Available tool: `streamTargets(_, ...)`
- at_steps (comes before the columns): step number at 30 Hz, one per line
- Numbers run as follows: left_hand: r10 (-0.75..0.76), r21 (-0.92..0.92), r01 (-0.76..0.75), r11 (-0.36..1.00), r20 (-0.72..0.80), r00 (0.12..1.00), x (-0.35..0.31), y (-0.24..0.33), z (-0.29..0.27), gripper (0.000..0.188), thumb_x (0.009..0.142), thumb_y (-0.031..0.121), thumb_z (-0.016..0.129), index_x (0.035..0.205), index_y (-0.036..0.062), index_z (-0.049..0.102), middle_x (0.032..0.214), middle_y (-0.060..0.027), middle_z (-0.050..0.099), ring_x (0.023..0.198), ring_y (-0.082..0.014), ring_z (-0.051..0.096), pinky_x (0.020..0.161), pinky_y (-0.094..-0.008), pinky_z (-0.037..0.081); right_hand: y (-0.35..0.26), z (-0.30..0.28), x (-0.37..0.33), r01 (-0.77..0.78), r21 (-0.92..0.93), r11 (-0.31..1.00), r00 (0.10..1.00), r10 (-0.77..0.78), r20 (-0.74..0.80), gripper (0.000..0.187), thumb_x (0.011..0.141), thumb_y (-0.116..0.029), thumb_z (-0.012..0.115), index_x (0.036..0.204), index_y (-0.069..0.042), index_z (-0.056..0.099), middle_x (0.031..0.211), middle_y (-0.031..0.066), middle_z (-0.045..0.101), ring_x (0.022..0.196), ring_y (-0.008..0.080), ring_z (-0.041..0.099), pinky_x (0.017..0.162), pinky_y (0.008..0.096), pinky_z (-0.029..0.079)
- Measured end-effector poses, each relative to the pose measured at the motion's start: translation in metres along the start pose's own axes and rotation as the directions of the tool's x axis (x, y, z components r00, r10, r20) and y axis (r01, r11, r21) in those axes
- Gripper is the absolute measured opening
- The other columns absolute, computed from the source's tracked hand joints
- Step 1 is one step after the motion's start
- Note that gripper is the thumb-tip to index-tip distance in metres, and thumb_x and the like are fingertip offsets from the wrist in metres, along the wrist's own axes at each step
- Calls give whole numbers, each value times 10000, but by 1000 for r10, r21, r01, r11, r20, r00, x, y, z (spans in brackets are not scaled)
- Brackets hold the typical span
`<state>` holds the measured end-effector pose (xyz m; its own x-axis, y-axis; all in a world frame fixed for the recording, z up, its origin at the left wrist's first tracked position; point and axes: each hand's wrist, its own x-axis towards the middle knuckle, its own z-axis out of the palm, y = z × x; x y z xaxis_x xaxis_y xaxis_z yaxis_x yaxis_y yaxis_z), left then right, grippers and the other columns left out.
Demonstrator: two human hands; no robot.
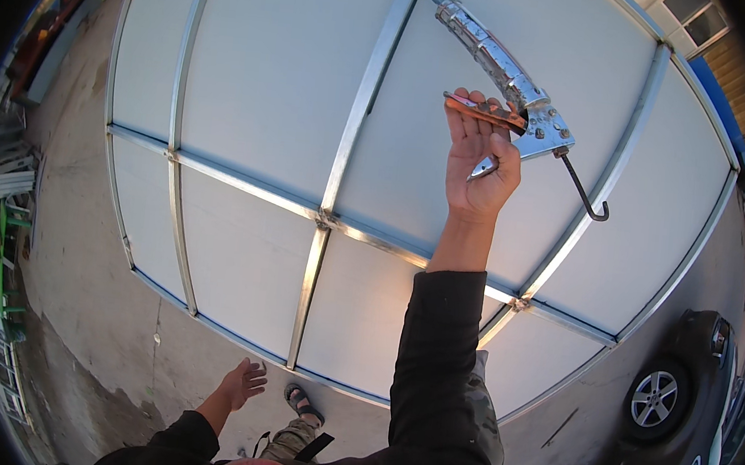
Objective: The person applies sealant along the seams of a large white panel structure using a caulking gun. They move along the frame, dispensing sealant into the joints between panels. The person then walks to a blue workbench and places the caulking gun on the surface.
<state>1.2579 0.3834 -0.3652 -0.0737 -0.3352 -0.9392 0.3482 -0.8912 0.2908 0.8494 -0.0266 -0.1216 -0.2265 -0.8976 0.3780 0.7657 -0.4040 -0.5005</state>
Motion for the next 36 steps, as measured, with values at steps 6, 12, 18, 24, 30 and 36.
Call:
streamTargets(6, -46, -40, 45, 998, -29, 999, -11, -28, -7, 777, 978, 534, 473, 1479, -34, 298, 1446, -204, 449, 1280, -341, 489, 1059, -468, 410, 9, -4, 3, -20, 13, 1000, 999, 20, -30, 451, 810, -170, 534, 1208, 43, 527, 1217, 210, 602, 1247, 411, 525, 1114, 526, 395)
streamTargets(12, -30, -52, 31, 998, 5, 1000, -12, -28, 5, 771, 984, 524, 467, 1479, -43, 295, 1442, -209, 451, 1278, -345, 488, 1060, -467, 409, 16, -12, 0, -19, 12, 1000, 999, 19, -51, 443, 828, -174, 531, 1242, -17, 534, 1213, 190, 611, 1220, 410, 548, 1084, 537, 422)
streamTargets(18, -53, -73, 52, 996, -3, 999, -12, -38, -3, 772, 977, 533, 485, 1473, -33, 308, 1430, -198, 464, 1264, -345, 502, 1041, -471, 427, 21, -20, -13, -50, -29, 998, 996, 48, -78, 437, 855, -184, 515, 1278, -78, 530, 1218, 154, 620, 1207, 403, 561, 1065, 546, 433)
streamTargets(24, -74, -70, 71, 995, -36, 997, -19, -51, -18, 733, 982, 513, 486, 1449, -35, 347, 1404, -196, 486, 1242, -344, 517, 1030, -473, 436, 23, -25, -35, -56, 11, 998, 996, 57, -66, 415, 852, -183, 532, 1246, -60, 573, 1221, 180, 622, 1224, 409, 549, 1089, 555, 407)
streamTargets(30, -91, -45, 88, 995, -54, 994, -32, -57, -19, 705, 998, 480, 456, 1446, -52, 339, 1391, -217, 496, 1228, -349, 530, 1032, -467, 435, 21, -30, -66, -90, -23, 996, 992, 87, -93, 462, 853, -194, 538, 1299, -75, 528, 1233, 165, 615, 1234, 402, 544, 1092, 545, 407)
streamTargets(36, -107, -29, 105, 994, -62, 992, -43, -72, -35, 701, 1002, 473, 453, 1448, -55, 338, 1406, -220, 486, 1238, -348, 526, 1036, -467, 431, 23, -32, -111, -145, -66, 987, 984, 137, -113, 509, 833, -238, 571, 1316, -90, 508, 1255, 156, 601, 1246, 381, 537, 1095, 527, 409)
